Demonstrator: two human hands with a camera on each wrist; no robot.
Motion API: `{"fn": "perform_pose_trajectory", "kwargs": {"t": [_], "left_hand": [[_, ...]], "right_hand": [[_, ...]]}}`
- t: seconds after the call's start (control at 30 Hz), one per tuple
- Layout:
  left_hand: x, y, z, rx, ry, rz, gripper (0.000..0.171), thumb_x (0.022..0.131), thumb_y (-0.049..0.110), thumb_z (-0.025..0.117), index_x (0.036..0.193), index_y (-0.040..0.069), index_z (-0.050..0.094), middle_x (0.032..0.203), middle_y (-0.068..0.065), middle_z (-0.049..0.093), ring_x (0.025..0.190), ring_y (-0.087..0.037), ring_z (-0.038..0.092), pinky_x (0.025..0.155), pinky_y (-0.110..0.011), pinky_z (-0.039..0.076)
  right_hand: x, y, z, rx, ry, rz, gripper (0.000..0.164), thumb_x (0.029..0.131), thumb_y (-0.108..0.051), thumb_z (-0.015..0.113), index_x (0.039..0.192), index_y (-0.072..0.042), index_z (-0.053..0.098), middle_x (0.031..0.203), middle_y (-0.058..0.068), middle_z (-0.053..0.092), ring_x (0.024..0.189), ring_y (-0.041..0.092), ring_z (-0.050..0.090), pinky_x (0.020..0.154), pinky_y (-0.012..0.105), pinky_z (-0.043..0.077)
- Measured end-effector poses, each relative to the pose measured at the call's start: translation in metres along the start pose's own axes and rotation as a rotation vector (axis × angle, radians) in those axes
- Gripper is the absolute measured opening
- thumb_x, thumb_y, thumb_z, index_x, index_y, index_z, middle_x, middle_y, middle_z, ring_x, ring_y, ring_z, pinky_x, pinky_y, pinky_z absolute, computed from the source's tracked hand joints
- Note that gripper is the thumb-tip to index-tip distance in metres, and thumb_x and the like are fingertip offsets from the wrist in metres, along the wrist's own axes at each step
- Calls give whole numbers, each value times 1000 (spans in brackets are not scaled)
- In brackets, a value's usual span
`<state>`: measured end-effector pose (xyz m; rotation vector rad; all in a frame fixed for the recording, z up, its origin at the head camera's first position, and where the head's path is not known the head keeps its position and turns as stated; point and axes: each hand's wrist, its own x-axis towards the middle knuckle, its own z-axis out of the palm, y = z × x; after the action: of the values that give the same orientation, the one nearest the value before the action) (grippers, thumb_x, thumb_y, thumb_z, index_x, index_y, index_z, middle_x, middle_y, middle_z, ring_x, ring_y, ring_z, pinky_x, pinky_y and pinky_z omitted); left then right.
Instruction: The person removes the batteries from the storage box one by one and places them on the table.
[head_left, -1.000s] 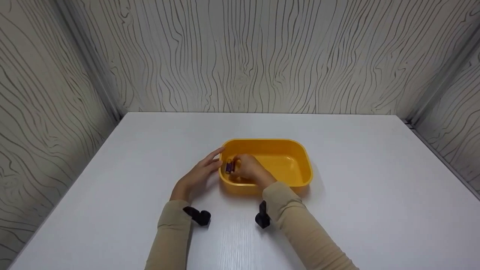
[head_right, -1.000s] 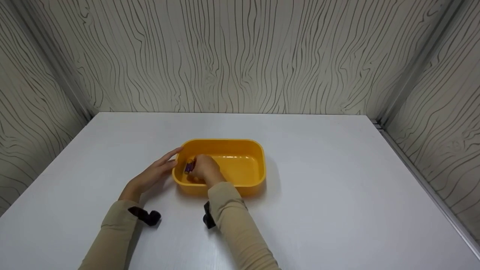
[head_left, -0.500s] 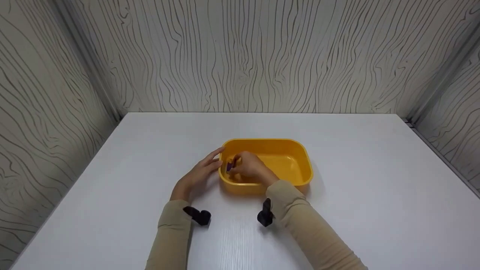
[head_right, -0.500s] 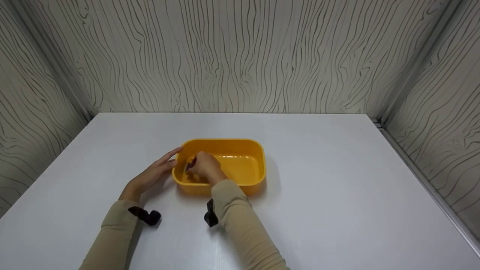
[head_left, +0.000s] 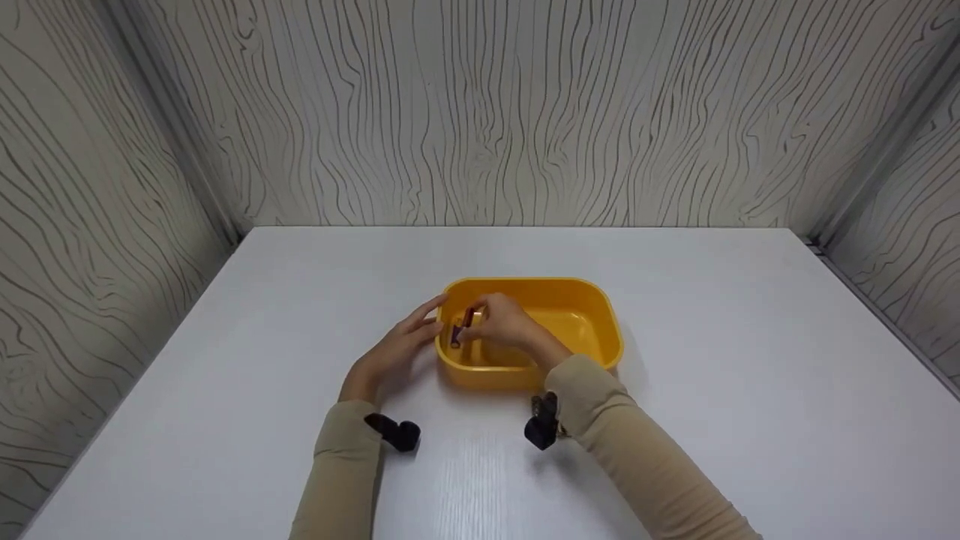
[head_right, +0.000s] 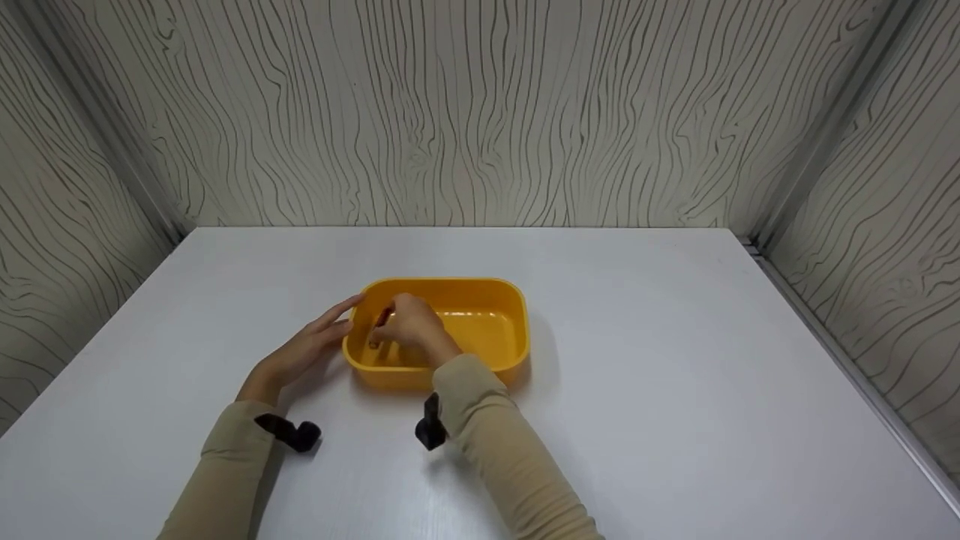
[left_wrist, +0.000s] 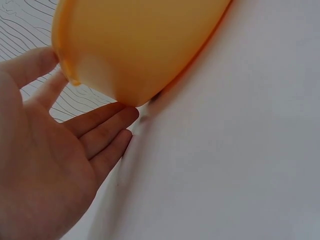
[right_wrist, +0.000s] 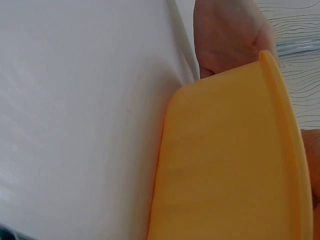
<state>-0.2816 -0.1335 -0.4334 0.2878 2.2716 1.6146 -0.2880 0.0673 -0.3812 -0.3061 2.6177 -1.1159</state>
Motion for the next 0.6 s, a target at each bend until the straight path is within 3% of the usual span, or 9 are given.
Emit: {"fn": "perform_pose_trajectory", "kwargs": {"t": [0.43, 0.6], "left_hand": [[5, -3, 0, 24, 4, -15, 55, 96, 50, 48, 148, 42, 32, 154, -12, 41, 147, -36, 30, 120, -66, 7], [4, -2, 1, 12, 20, -36, 53, 95, 52, 50, 145, 46, 34, 154, -8, 41, 149, -34, 27, 120, -67, 6]], "right_hand": [[-17, -7, -13, 50, -4, -77, 54, 82, -22, 76, 127, 1, 57, 96, 8, 57, 78, 14, 45, 64, 20, 39], [-26, -7, -19, 77, -20, -71, 55, 83, -24, 76, 128, -1, 56, 80, 1, 51, 70, 12, 43, 61, 20, 38]]}}
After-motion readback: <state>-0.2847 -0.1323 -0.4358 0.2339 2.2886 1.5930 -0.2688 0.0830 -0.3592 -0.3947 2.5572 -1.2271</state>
